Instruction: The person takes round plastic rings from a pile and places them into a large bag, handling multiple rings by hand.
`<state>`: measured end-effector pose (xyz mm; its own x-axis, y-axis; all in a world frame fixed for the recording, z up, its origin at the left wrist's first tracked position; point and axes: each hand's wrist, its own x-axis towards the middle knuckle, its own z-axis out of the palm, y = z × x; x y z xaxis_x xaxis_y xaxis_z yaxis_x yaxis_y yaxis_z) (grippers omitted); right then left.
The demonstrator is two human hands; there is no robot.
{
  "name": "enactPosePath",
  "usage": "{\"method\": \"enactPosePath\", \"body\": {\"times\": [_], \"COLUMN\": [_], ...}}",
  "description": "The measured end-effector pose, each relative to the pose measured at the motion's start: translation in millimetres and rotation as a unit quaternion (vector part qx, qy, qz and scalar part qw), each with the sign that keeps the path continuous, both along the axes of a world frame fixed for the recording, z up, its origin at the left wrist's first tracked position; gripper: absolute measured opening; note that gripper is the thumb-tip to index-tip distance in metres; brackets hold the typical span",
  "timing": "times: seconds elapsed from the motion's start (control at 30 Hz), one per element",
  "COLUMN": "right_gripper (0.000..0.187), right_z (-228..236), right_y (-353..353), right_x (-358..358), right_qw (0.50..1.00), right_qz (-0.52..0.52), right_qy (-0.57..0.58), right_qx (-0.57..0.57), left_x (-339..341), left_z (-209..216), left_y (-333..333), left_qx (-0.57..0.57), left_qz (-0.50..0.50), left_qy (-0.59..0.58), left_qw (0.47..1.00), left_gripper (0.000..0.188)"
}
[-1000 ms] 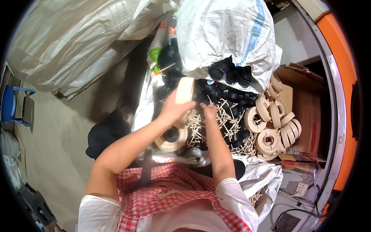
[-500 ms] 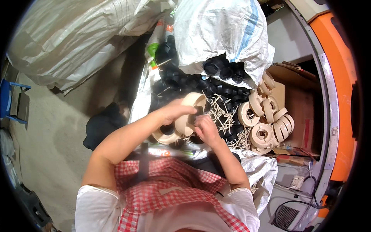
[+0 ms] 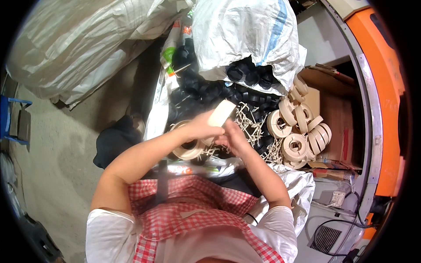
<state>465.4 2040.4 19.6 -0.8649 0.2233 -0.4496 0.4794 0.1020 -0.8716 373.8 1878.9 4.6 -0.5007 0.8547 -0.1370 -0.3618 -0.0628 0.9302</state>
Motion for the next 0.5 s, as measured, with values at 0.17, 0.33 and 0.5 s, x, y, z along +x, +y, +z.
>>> {"method": "enactPosePath", "body": {"times": [0.17,0.33,0.5], "right_gripper": [0.075,0.055,0.043], "right_z": [-5,-8,0], "right_y": [5,17,17], "right_x": [0,12,6], "right_qw": [0.991,0.748,0.744], "right_qz": [-0.072,0.338,0.352], "right_qy": [-0.035,0.376,0.400], "right_qx": [-0.109,0.431,0.404], "left_x": [7,2,1], "left_z": [9,9,2], "left_y": [-3,-3,-3], "left_qx": [-0.042,-0.073,-0.024], "left_qz": [0.029,-0.005,-0.022], "left_qy": [0.135,-0.190,-0.243], "left_qw": [0.989,0.979,0.970], "left_gripper": [0.061,0.044,0.047]}}
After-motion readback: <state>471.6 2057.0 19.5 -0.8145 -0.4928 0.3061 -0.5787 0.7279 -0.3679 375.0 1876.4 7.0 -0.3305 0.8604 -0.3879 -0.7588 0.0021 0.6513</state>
